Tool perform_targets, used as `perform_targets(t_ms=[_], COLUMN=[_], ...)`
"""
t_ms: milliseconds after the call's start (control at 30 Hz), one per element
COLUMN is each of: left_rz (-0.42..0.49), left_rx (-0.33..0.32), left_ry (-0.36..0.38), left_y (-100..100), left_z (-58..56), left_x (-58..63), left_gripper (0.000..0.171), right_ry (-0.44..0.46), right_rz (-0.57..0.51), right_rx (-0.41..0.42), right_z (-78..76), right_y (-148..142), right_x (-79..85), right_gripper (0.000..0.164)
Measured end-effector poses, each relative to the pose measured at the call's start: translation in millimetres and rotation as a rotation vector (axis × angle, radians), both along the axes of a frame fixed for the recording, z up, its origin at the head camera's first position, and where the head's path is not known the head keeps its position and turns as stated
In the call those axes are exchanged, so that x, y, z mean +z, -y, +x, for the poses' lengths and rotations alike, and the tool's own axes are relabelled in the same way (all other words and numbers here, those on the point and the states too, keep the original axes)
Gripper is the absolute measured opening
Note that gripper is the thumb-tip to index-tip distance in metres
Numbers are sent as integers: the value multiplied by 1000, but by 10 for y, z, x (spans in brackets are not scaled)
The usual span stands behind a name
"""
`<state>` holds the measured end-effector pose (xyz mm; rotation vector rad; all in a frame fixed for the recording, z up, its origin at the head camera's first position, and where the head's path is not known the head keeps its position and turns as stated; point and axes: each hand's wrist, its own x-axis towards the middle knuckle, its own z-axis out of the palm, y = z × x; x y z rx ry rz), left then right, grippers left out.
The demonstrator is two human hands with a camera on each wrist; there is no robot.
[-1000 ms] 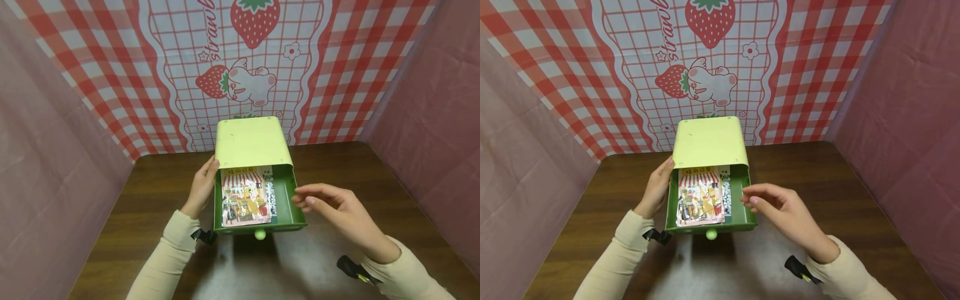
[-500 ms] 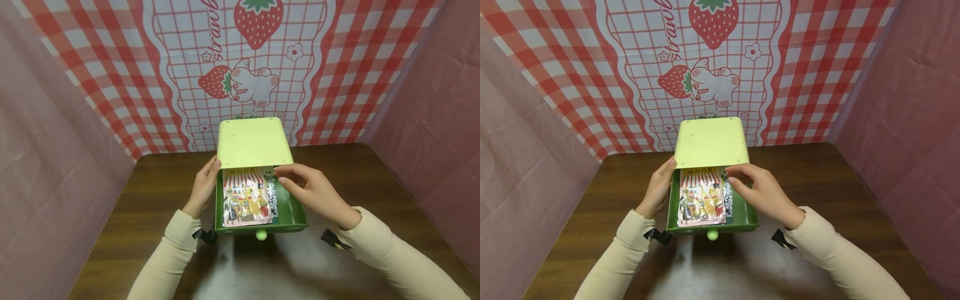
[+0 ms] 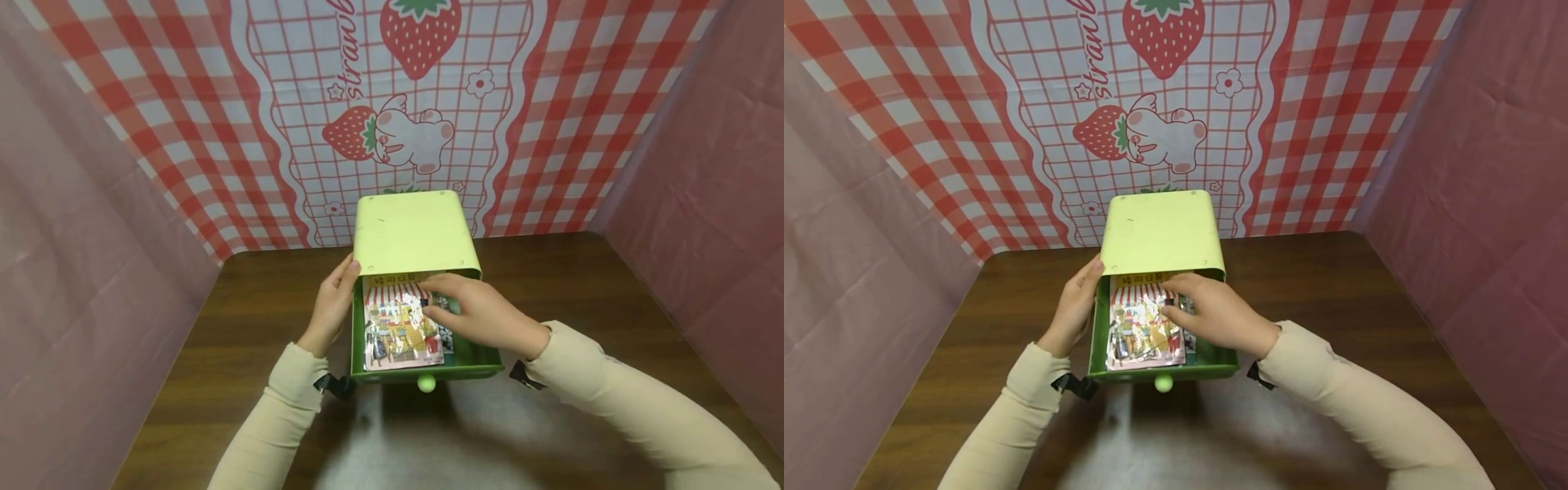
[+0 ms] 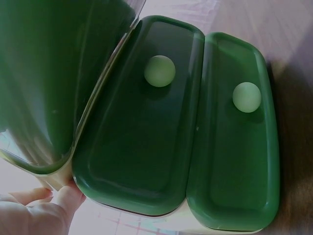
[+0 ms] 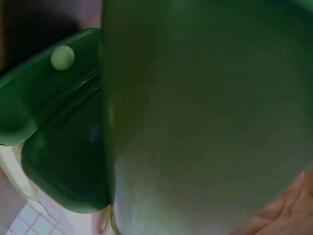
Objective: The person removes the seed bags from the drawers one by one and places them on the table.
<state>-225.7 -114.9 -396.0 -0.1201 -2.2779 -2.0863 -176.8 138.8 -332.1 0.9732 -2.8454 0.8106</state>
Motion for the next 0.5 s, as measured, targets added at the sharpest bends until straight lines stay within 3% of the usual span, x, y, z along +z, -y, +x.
perform_targets(t_ms=[233, 500], left_rz=[3, -5], left_rx=[-1, 3], left_ry=[-2, -2], left_y=[-1, -5], left_z=[10, 9], left_x=[5, 11], left_gripper=[62, 62], right_ry=[-29, 24], right_rz=[171, 291], right_rx=[33, 28], right_z=[-55, -74], right_y=[76, 109], right_x=[-58, -115], right_gripper=[62, 72])
